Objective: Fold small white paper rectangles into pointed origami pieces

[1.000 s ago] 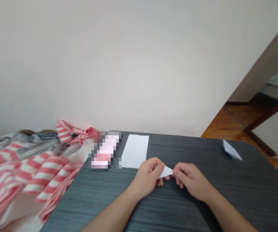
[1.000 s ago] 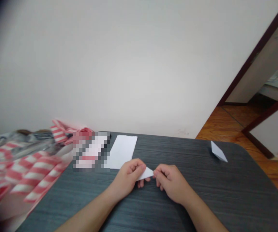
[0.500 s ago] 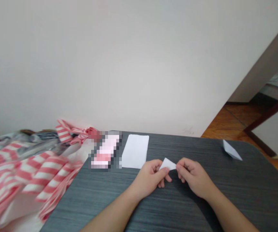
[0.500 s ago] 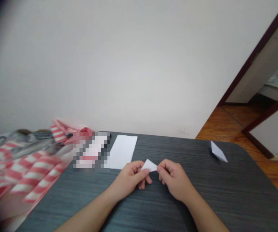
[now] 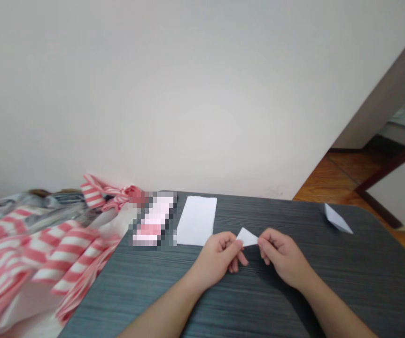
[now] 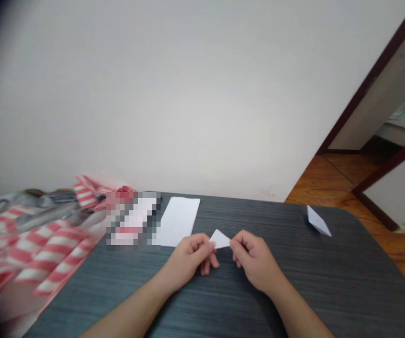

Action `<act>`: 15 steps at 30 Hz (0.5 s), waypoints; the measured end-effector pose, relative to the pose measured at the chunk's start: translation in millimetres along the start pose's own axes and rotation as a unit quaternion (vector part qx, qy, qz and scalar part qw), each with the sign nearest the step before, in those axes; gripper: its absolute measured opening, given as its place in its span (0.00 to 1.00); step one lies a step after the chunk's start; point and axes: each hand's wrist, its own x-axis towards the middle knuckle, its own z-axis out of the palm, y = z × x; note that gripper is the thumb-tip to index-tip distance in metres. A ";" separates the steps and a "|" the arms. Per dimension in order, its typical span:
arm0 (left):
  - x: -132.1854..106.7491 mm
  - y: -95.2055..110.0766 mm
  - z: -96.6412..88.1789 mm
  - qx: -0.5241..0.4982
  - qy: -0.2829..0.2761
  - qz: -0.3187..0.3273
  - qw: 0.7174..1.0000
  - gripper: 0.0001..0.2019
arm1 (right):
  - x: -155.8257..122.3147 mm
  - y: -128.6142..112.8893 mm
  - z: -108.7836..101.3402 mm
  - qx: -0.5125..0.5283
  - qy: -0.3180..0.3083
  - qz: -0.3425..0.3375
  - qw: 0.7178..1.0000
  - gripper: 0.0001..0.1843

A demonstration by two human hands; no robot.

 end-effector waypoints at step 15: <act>1.7 -4.0 0.1 -0.040 0.013 0.020 0.999 0.13 | 1.9 7.6 -2.6 0.009 -0.007 0.008 1.000 0.13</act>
